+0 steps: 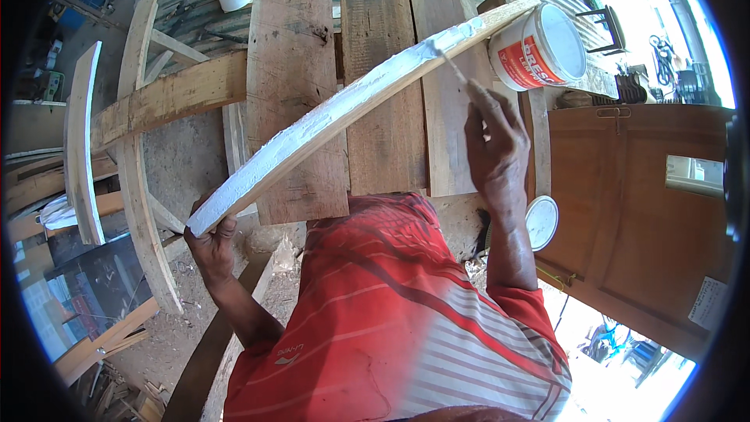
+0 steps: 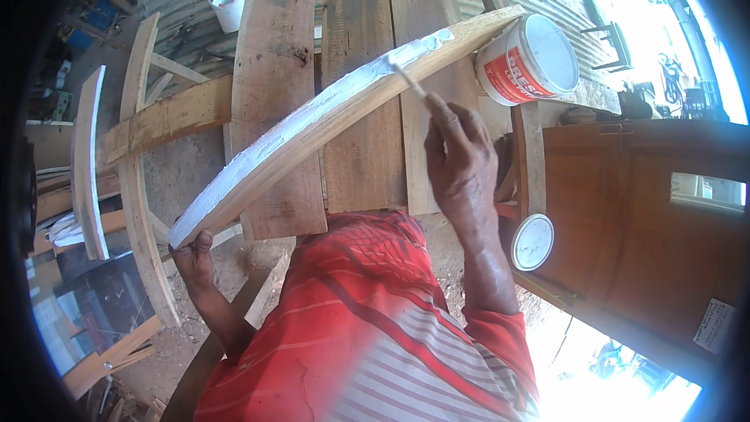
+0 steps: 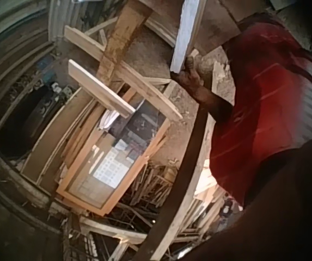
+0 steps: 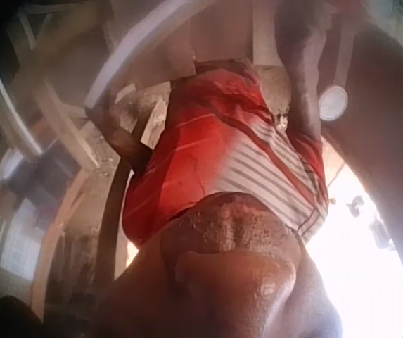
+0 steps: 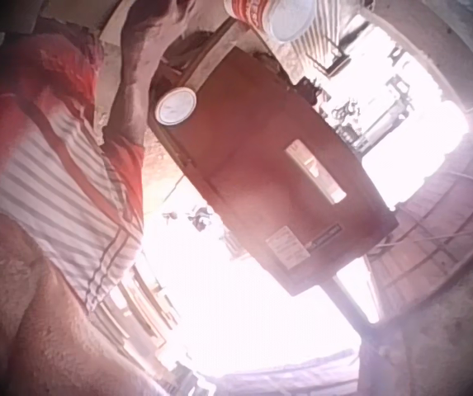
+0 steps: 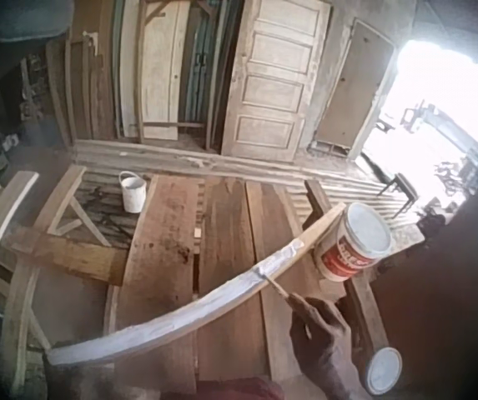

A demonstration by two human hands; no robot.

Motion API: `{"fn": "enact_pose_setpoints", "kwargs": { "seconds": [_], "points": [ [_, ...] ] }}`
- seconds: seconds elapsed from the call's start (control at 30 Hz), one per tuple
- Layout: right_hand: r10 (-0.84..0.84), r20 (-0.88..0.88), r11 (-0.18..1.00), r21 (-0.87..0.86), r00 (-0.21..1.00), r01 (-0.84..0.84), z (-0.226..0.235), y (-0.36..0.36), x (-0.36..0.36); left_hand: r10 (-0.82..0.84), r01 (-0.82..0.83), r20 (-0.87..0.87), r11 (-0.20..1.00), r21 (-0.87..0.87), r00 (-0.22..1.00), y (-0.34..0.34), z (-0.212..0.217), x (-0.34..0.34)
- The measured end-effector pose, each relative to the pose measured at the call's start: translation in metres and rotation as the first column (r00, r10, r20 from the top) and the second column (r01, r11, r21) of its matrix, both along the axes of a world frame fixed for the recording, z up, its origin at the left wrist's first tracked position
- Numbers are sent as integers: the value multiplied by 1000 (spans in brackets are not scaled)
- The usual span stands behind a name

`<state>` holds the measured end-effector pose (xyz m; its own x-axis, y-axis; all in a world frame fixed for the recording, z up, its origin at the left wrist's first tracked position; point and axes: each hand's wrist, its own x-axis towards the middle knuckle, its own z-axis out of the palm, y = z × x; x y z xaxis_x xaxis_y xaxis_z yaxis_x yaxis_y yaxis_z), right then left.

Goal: The person picks up wooden boards and spreads glue along their edges using a small stick dipped into a tub of glue.

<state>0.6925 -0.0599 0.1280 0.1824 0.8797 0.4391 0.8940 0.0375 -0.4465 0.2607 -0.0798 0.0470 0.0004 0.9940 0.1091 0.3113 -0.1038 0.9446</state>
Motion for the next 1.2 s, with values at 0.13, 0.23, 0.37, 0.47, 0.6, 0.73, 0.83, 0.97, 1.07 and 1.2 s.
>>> {"fn": "enact_pose_setpoints", "kwargs": {
  "seconds": [0.13, 0.23, 0.37, 0.47, 0.6, 0.73, 0.83, 0.97, 1.07, 1.2],
  "points": [
    [296, -93, 948, -98, 951, -304, 15, -16, -29, 5, -5, -4, 1000, -23, 1000, 2, 1, 4],
    [169, -129, 979, -96, 977, -182, 30, -10, -25, 6, -6, -16, 1000, -6, 1000, 0, -2, 1],
    [36, -43, 998, -56, 998, -38, 39, 12, 8, 8, -6, 27, 998, -57, 1000, 1, -5, -2],
    [-17, 134, 999, -31, 991, 21, 31, 25, 27, 4, -2, 38, 998, -59, 999, 1, -6, -2],
    [-13, 209, 999, -40, 978, 22, 25, 32, 28, -10, 10, 36, 1000, -7, 999, 2, -9, -1],
    [219, 43, 970, -122, 975, -212, 34, 14, 2, -34, 34, 45, 999, 7, 998, 7, -5, 0],
    [167, -47, 976, -132, 985, -172, 44, 16, 2, -42, 41, 53, 999, 15, 998, 6, -5, -1],
    [1, 27, 999, -53, 1000, 0, 28, 29, 29, -28, 27, 49, 1000, 16, 998, 5, -4, 0],
    [-59, 91, 987, -144, 994, 72, 30, 26, 22, -40, 39, 45, 999, 24, 998, 8, 0, 3],
    [286, 12, 952, -112, 958, -283, 34, 7, -27, -23, 23, -4, 1000, -13, 1000, 5, -3, 1]
  ]
}}
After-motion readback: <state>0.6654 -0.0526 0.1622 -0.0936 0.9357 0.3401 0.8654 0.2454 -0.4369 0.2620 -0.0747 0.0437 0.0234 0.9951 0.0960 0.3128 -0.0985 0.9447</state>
